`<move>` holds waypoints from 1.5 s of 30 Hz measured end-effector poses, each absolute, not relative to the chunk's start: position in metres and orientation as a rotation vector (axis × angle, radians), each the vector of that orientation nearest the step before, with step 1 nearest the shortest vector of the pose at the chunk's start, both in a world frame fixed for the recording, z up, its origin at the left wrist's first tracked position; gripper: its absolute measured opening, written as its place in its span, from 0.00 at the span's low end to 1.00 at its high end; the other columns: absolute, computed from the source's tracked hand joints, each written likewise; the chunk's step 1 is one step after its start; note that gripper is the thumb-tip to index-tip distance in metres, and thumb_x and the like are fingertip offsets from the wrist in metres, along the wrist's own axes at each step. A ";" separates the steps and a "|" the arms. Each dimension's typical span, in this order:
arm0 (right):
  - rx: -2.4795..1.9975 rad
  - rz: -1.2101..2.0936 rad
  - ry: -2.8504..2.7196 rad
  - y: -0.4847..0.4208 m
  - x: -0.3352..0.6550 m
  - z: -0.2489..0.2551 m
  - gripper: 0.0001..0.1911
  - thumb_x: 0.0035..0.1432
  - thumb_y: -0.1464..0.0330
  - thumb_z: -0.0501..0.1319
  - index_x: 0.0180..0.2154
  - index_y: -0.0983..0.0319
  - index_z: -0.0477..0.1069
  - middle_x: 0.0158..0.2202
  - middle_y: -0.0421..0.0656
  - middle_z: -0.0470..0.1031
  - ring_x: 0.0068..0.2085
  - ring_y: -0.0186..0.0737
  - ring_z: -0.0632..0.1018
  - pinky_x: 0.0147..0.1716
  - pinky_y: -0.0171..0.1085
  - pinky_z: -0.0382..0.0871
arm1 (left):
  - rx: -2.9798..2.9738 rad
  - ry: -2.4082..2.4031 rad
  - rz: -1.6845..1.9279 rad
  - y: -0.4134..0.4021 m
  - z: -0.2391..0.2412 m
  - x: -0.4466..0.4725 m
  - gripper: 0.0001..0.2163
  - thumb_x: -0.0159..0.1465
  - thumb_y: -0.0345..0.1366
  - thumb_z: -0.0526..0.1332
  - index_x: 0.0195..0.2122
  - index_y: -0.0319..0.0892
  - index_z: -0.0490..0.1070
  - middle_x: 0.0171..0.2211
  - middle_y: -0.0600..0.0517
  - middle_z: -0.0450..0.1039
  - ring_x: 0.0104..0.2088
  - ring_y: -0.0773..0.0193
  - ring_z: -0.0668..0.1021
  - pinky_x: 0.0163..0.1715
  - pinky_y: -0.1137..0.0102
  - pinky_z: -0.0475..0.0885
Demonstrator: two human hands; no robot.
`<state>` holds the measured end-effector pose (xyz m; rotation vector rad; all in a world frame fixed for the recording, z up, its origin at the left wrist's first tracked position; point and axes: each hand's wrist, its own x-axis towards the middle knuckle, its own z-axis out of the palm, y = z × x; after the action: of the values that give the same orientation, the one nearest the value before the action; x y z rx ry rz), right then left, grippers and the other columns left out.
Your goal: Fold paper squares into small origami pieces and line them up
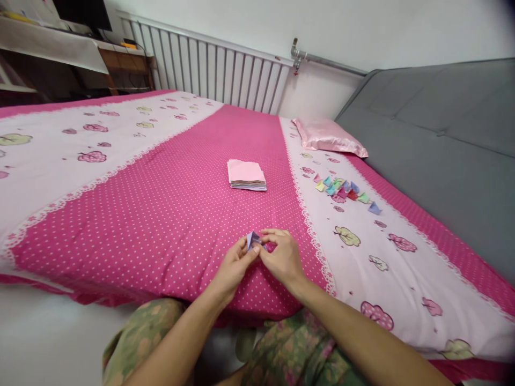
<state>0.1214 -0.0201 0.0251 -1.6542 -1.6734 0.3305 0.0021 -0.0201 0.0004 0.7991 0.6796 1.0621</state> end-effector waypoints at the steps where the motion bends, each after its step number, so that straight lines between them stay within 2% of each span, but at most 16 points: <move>1: -1.652 0.331 -1.681 -0.020 0.121 0.025 0.05 0.44 0.69 0.61 0.26 0.60 0.76 0.36 0.43 0.77 0.40 0.42 0.73 0.43 0.41 0.65 | 0.778 0.679 1.072 -0.020 -0.001 0.003 0.13 0.54 0.34 0.63 0.41 0.40 0.71 0.42 0.48 0.73 0.42 0.62 0.74 0.45 0.69 0.65; 10: -1.613 0.443 -1.791 -0.023 0.118 0.021 0.10 0.48 0.69 0.58 0.33 0.60 0.76 0.39 0.43 0.76 0.41 0.41 0.74 0.45 0.41 0.65 | 0.712 0.852 1.091 -0.012 -0.002 -0.002 0.11 0.53 0.32 0.61 0.38 0.38 0.72 0.33 0.49 0.75 0.33 0.66 0.76 0.33 0.74 0.69; 18: -1.640 0.501 -1.789 -0.024 0.118 0.023 0.11 0.45 0.71 0.58 0.32 0.59 0.77 0.39 0.43 0.76 0.41 0.41 0.74 0.46 0.40 0.66 | 0.831 0.839 0.983 -0.009 0.002 -0.009 0.12 0.52 0.33 0.62 0.37 0.36 0.73 0.30 0.48 0.75 0.27 0.66 0.75 0.27 0.73 0.70; 24: -1.627 0.518 -1.784 -0.025 0.117 0.025 0.11 0.47 0.71 0.57 0.32 0.59 0.77 0.40 0.42 0.75 0.41 0.40 0.75 0.45 0.40 0.67 | 0.855 0.851 0.975 -0.009 0.000 -0.010 0.13 0.50 0.35 0.65 0.36 0.35 0.73 0.25 0.50 0.74 0.23 0.69 0.73 0.26 0.74 0.70; 30: -1.597 0.504 -1.757 -0.023 0.117 0.024 0.10 0.48 0.70 0.58 0.32 0.59 0.77 0.39 0.43 0.76 0.39 0.39 0.76 0.43 0.39 0.68 | 0.828 0.839 1.018 -0.009 0.002 -0.009 0.12 0.51 0.34 0.64 0.35 0.35 0.72 0.27 0.49 0.75 0.24 0.67 0.75 0.27 0.73 0.70; 35: -1.555 0.641 -1.678 -0.024 0.115 0.027 0.10 0.51 0.67 0.57 0.35 0.58 0.76 0.32 0.40 0.79 0.32 0.37 0.78 0.36 0.35 0.71 | 0.825 0.890 1.154 -0.004 0.000 -0.011 0.13 0.51 0.36 0.64 0.36 0.36 0.71 0.31 0.48 0.76 0.31 0.63 0.77 0.32 0.71 0.71; 38: -1.507 0.612 -1.688 -0.024 0.113 0.028 0.11 0.52 0.63 0.58 0.35 0.58 0.76 0.33 0.40 0.79 0.33 0.37 0.78 0.36 0.35 0.71 | 0.840 0.917 1.163 0.000 -0.002 -0.012 0.14 0.49 0.35 0.65 0.38 0.36 0.71 0.32 0.49 0.77 0.32 0.63 0.77 0.33 0.72 0.70; 41: -1.469 0.510 -1.761 -0.024 0.113 0.028 0.11 0.49 0.60 0.61 0.34 0.56 0.76 0.38 0.41 0.77 0.37 0.37 0.77 0.38 0.35 0.70 | 0.815 0.946 1.167 0.003 -0.002 -0.013 0.15 0.48 0.35 0.66 0.37 0.37 0.71 0.29 0.50 0.77 0.30 0.62 0.77 0.30 0.73 0.71; 45: -1.424 0.416 -1.892 -0.022 0.116 0.025 0.08 0.49 0.65 0.63 0.34 0.57 0.76 0.41 0.41 0.76 0.42 0.36 0.75 0.42 0.33 0.67 | 0.756 0.969 1.145 0.004 0.000 -0.014 0.14 0.47 0.35 0.66 0.35 0.36 0.72 0.30 0.48 0.77 0.31 0.60 0.78 0.27 0.73 0.72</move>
<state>0.1156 -0.0220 0.0247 -1.4236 -1.8924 0.4158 -0.0142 0.0035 -0.0003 0.7560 0.9687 1.1452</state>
